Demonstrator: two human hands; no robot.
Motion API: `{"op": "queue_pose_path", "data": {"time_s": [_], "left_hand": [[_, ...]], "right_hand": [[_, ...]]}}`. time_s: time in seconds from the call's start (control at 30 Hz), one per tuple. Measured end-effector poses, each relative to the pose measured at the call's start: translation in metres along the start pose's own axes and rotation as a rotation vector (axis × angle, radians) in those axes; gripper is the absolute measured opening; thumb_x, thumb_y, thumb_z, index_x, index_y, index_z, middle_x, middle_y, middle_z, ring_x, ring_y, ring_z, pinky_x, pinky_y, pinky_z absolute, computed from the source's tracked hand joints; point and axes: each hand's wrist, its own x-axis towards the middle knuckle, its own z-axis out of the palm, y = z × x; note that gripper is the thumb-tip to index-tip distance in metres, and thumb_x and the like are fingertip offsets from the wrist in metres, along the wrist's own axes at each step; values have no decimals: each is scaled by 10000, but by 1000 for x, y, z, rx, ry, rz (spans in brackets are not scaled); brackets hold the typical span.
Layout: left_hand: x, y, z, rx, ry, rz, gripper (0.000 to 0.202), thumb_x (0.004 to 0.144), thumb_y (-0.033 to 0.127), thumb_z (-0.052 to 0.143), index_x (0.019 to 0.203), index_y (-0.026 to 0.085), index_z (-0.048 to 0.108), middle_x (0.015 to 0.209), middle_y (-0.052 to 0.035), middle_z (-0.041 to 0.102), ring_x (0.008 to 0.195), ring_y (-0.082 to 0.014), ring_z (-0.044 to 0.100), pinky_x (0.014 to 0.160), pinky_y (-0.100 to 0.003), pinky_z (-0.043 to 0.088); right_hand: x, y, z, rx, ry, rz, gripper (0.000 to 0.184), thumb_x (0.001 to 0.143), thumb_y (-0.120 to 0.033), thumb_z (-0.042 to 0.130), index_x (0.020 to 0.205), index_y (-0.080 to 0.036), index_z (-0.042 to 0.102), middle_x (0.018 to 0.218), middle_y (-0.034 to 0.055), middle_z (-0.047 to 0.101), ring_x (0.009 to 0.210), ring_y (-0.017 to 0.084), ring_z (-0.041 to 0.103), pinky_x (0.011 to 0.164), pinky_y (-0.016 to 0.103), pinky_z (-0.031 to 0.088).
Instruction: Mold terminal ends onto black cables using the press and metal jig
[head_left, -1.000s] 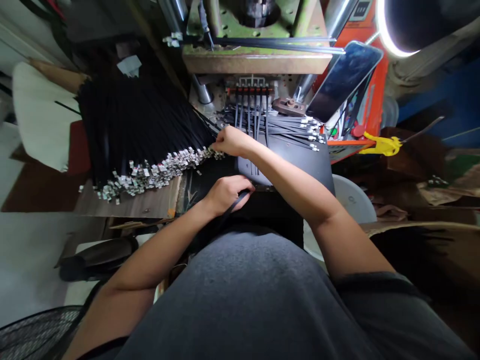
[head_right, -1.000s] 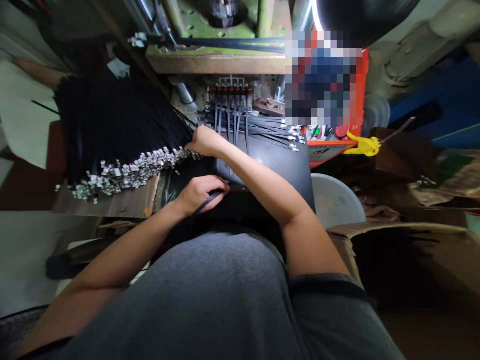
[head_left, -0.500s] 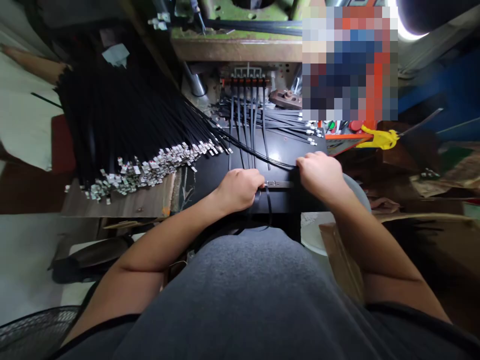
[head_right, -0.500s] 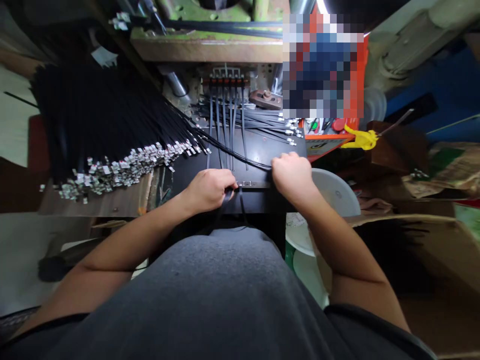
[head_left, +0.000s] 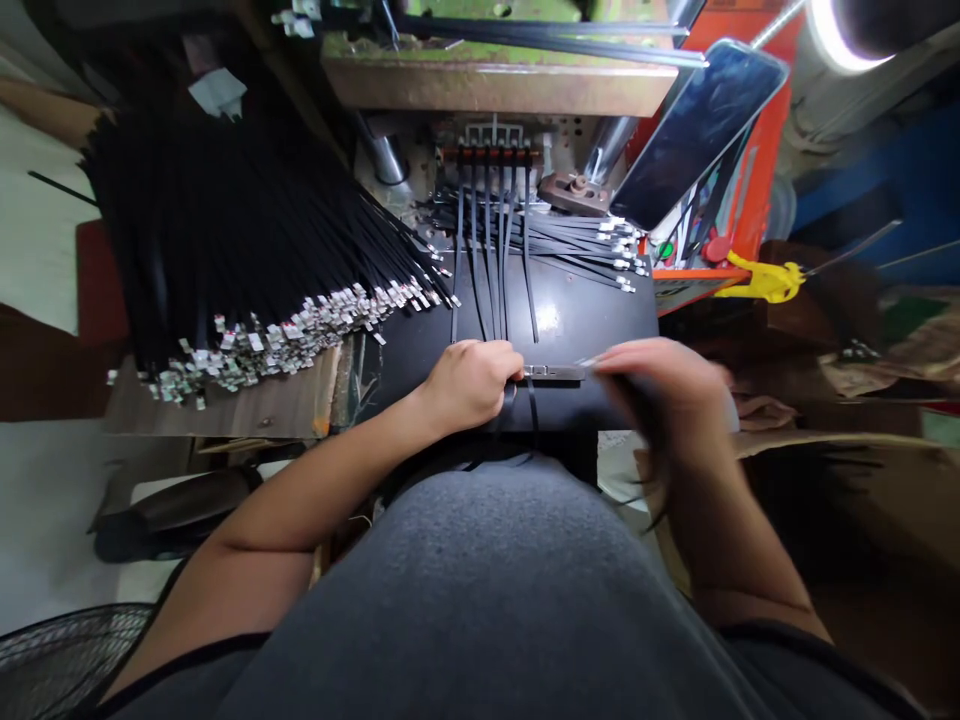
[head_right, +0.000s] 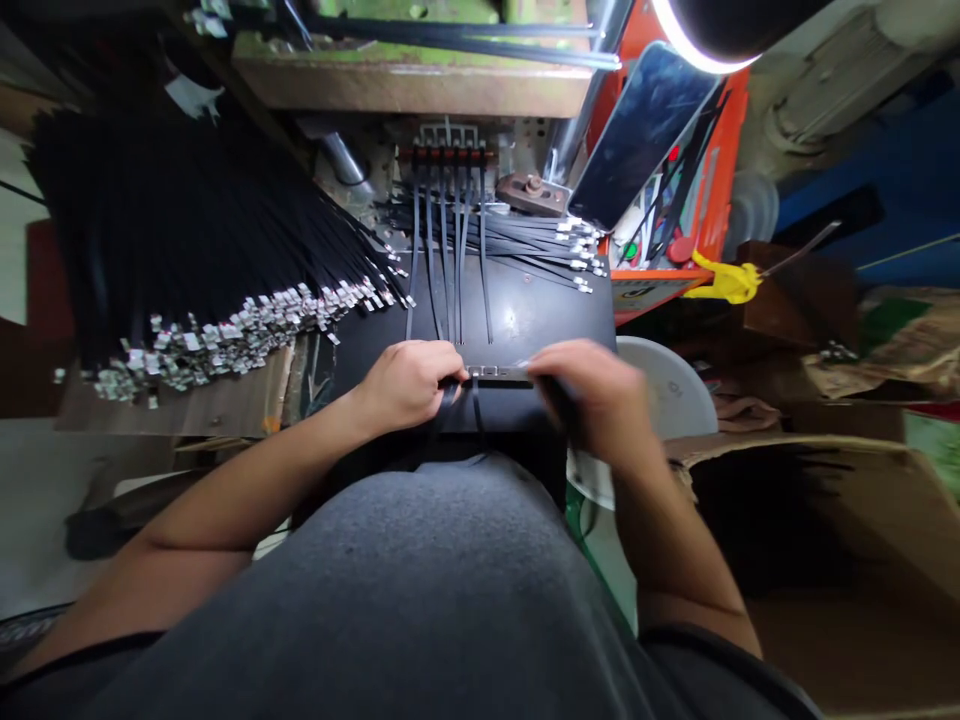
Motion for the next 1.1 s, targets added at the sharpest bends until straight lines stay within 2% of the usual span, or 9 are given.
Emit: {"op": "queue_pose_path", "data": {"time_s": [0.1,0.2,0.33,0.43,0.53,0.77,0.93,1.0,1.1], "left_hand": [[-1,3,-1,-30,-35,-59,178,794,131,525,842,166,693,837,-38,694,781,-171,663,676,-273,497],[-2,5,-2,18,-45,-55,202,841,155,504,834,158,706,830,-56,689,767,-176,661,668,-282,497],[-9,-8,-4,-149,-42,4,247,853,125,478,877,185,716,871,-32,711,788,-145,661,729,-279,515],[-19,-20,-2,-268,93,3,208,828,87,485,817,178,672,792,4,698,742,-118,636,801,-286,516],[-26,-18,4,-237,192,-38,146,825,87,508,823,166,631,782,-6,683,742,-125,628,755,-269,508],[-14,2,-6,84,29,-78,183,875,123,470,898,171,646,723,-21,675,663,-153,651,612,-257,470],[-19,-14,-10,-196,-68,-98,315,889,122,482,1150,212,634,947,-27,748,844,-153,707,742,-253,533],[-26,-21,-8,-289,-49,-88,401,880,82,453,1231,211,599,1042,-34,743,919,-146,707,816,-254,547],[-32,-25,-8,-300,42,-21,420,867,36,424,1214,180,611,1097,-55,723,991,-148,689,893,-275,554]], "right_hand": [[16,-6,36,201,57,-86,86,904,-258,603,955,-252,672,944,32,711,864,186,680,794,346,557],[26,0,49,214,21,-60,73,897,-270,615,935,-228,662,939,27,711,861,165,669,791,315,536],[30,2,42,155,-76,-126,67,900,-223,588,912,-220,653,931,30,698,872,160,654,800,299,511],[30,-3,35,96,-110,-157,88,899,-183,565,925,-212,643,945,42,687,883,167,642,796,294,501],[28,-12,36,-7,-143,-169,130,918,-155,515,943,-194,637,963,71,679,891,186,623,778,304,488],[26,-33,43,-355,-181,-230,229,939,-135,429,872,-173,645,896,102,677,781,217,562,684,333,429],[25,-28,43,-283,-197,-206,198,926,-134,450,900,-178,641,884,87,667,791,213,568,690,320,432],[27,-25,44,-225,-173,-170,159,917,-149,486,929,-179,641,898,80,665,817,208,587,699,308,442],[30,-23,44,-253,-199,-158,166,898,-127,492,914,-170,651,875,86,665,810,216,600,693,314,446]]}}
